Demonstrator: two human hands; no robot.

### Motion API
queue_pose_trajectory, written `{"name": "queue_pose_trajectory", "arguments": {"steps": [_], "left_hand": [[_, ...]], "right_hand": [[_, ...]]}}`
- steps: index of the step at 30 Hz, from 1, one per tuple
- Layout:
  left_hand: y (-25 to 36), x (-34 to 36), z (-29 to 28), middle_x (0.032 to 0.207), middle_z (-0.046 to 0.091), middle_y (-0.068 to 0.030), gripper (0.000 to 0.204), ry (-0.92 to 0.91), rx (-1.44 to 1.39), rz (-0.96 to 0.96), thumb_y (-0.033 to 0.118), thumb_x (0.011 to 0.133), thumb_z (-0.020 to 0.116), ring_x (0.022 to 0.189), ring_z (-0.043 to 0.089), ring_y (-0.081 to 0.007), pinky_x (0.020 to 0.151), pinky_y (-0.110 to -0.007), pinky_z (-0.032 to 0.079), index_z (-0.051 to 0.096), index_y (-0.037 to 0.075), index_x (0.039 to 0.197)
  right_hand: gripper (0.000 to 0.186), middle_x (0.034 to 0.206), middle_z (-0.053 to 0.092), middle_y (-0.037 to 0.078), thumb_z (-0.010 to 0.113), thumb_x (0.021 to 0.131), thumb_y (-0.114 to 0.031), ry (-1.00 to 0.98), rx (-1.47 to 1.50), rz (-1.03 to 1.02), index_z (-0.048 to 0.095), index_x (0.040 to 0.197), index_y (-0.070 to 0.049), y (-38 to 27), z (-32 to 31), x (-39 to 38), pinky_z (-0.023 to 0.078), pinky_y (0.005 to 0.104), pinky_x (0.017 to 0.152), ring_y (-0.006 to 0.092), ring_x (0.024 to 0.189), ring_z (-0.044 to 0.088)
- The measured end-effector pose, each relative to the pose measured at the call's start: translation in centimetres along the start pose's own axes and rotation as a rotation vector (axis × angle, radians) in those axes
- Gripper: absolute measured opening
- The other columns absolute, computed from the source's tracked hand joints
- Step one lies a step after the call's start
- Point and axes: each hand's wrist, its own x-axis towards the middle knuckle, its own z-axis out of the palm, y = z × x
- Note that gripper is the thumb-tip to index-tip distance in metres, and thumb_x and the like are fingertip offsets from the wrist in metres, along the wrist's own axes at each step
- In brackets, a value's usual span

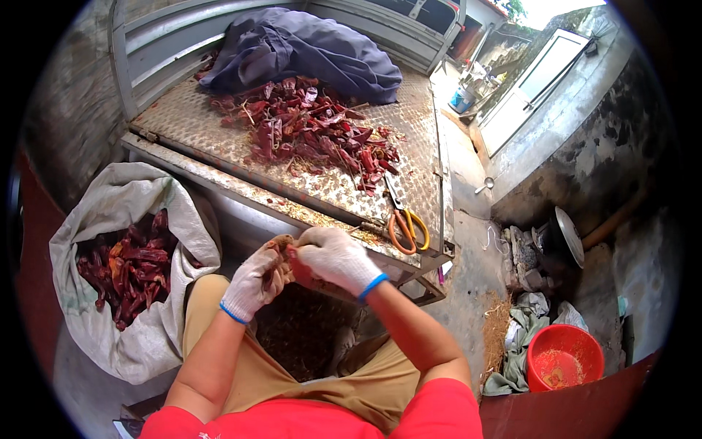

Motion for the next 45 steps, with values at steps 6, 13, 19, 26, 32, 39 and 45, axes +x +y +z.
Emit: {"name": "queue_pose_trajectory", "arguments": {"steps": [6,13,19,26,32,39,45], "left_hand": [[-1.8,-0.2,0.1,0.109,0.066,-0.0075,0.034,-0.005,0.001,0.015,0.024,0.104,0.058,0.089,0.069,-0.0149,0.070,-0.027,0.062,0.054,0.008,0.134],[-1.8,0.0,0.6,0.115,0.066,-0.0084,0.033,-0.115,0.055,0.002,0.022,0.101,0.061,0.100,0.068,-0.0241,0.080,-0.043,0.060,0.052,0.007,0.130],[-1.6,0.2,1.4,0.106,0.068,-0.0079,0.026,0.078,0.041,0.014,0.015,0.099,0.061,0.088,0.070,-0.0226,0.079,-0.043,0.063,0.057,0.006,0.123],[-0.8,-0.2,2.2,0.109,0.067,-0.0176,0.028,0.216,-0.020,0.087,0.006,0.095,0.055,0.092,0.070,-0.0333,0.081,-0.050,0.062,0.057,0.003,0.123],[-0.8,0.1,1.5,0.109,0.067,-0.0206,0.030,0.202,0.060,0.054,0.004,0.092,0.053,0.093,0.070,-0.0352,0.081,-0.055,0.061,0.057,0.003,0.122],[-0.4,0.0,1.1,0.101,0.069,-0.0200,0.026,0.248,-0.003,0.082,-0.002,0.090,0.054,0.085,0.070,-0.0332,0.077,-0.050,0.062,0.061,0.001,0.115],[-0.4,0.0,1.0,0.100,0.070,-0.0193,0.026,0.220,0.026,0.071,-0.002,0.090,0.055,0.085,0.071,-0.0317,0.076,-0.047,0.062,0.062,0.002,0.115]], "right_hand": [[0.030,0.088,0.073,0.014,0.063,0.087,-0.032,-0.030,-0.054,0.012,0.076,0.101,-0.010,-1.4,2.0,1.1,0.055,0.0377,0.076,0.0268,0.082,0.072],[0.026,0.097,0.072,0.016,0.062,0.088,-0.031,0.043,-0.508,-0.296,0.073,0.099,-0.010,-0.6,0.7,3.4,0.054,0.0432,0.083,0.0361,0.096,0.069],[0.023,0.094,0.071,0.017,0.061,0.091,-0.030,0.155,-0.628,-0.340,0.072,0.095,-0.010,-0.6,2.7,3.8,0.054,0.0456,0.081,0.0378,0.093,0.068],[0.026,0.110,0.072,0.014,0.062,0.093,-0.025,0.241,-0.511,-0.514,0.071,0.116,-0.014,1.1,-5.0,7.1,0.056,0.0405,0.088,0.0306,0.103,0.070],[0.047,0.134,0.062,0.012,0.066,0.087,-0.015,0.419,-0.692,-0.300,0.062,0.134,-0.012,6.5,-14.1,10.3,0.048,0.0383,0.106,0.0308,0.124,0.060],[0.041,0.129,0.066,0.014,0.065,0.084,-0.010,0.319,-0.694,-0.211,0.066,0.125,-0.007,5.5,-13.5,10.8,0.049,0.0363,0.103,0.0294,0.120,0.062],[0.041,0.119,0.072,0.013,0.057,0.085,0.001,0.393,-0.066,-0.252,0.067,0.124,-0.003,7.5,-14.2,9.6,0.051,0.0310,0.098,0.0212,0.111,0.067]]}}
